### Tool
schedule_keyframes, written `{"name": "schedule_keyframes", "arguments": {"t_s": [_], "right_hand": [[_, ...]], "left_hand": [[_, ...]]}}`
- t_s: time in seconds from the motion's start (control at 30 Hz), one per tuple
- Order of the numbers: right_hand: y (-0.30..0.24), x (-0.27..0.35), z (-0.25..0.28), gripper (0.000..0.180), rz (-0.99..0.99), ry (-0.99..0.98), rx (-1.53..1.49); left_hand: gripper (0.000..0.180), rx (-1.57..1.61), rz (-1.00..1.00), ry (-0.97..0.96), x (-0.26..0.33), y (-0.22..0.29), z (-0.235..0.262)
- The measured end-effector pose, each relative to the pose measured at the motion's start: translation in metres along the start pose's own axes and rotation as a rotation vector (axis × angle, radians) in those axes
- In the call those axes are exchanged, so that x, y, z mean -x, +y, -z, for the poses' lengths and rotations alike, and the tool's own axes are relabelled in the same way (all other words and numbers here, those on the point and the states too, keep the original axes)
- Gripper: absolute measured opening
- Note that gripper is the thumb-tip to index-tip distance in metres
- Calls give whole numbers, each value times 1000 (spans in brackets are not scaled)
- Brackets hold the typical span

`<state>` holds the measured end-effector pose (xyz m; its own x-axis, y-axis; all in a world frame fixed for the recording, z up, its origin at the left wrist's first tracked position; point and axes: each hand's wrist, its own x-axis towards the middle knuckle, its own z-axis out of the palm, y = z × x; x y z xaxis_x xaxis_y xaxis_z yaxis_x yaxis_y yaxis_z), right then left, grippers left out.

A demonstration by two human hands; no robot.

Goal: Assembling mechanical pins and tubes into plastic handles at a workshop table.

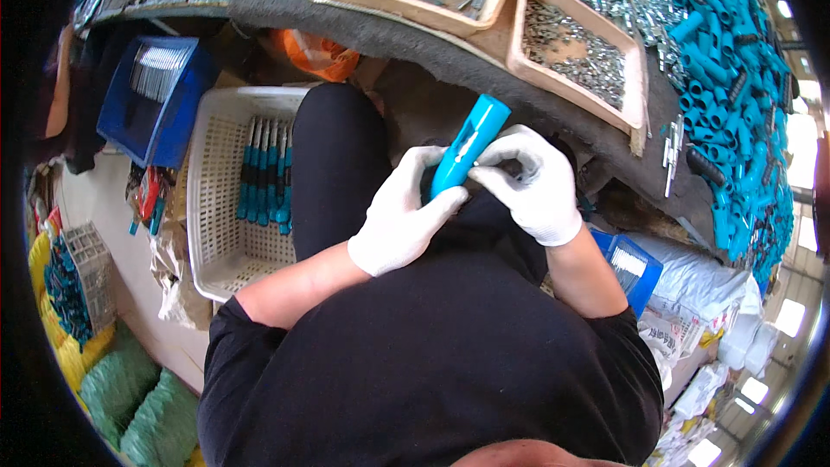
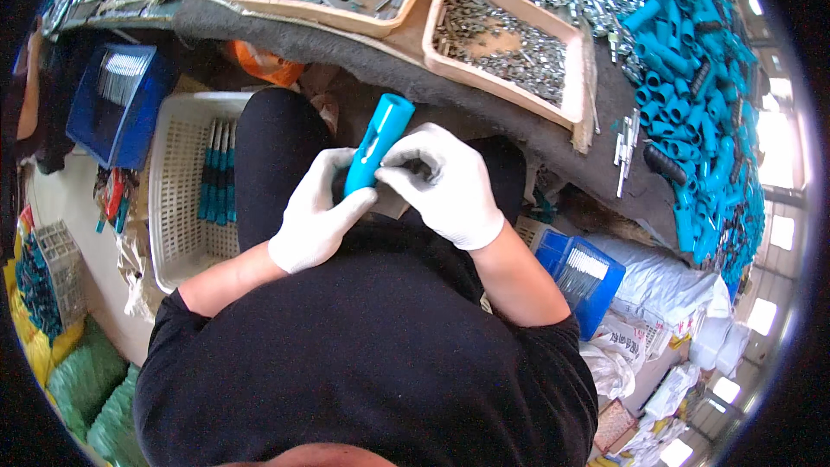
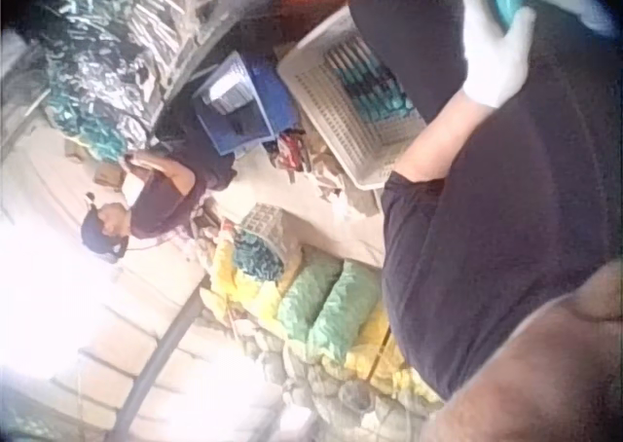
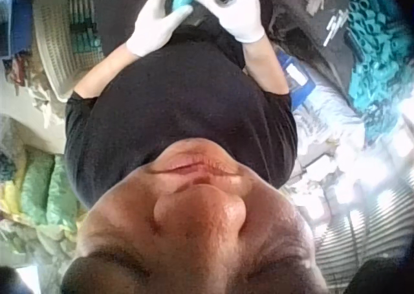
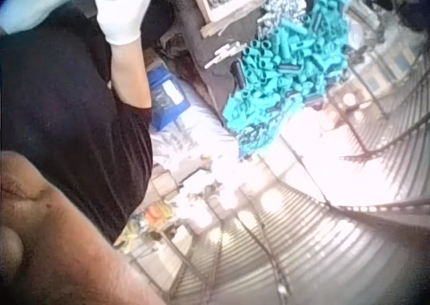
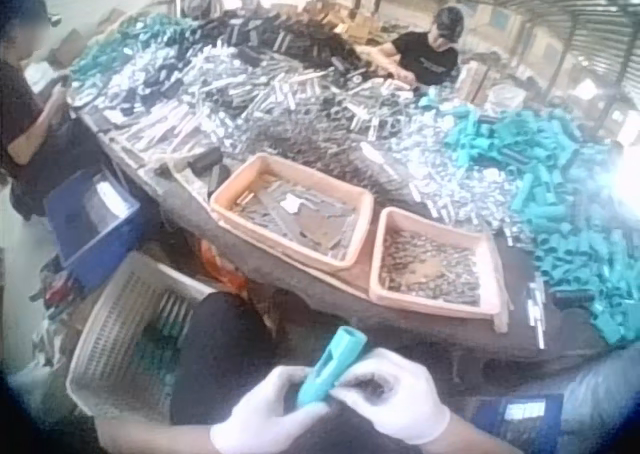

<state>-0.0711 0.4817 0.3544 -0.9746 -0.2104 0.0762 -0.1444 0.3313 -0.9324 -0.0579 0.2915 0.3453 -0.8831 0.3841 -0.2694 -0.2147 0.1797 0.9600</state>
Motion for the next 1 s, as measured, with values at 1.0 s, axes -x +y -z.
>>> {"name": "schedule_keyframes", "arguments": {"t_s": [1.0], "right_hand": [[-16, 13, 27, 42, -235, -32, -417]], "left_hand": [[62, 367, 6, -359, 4, 1, -3]]}}
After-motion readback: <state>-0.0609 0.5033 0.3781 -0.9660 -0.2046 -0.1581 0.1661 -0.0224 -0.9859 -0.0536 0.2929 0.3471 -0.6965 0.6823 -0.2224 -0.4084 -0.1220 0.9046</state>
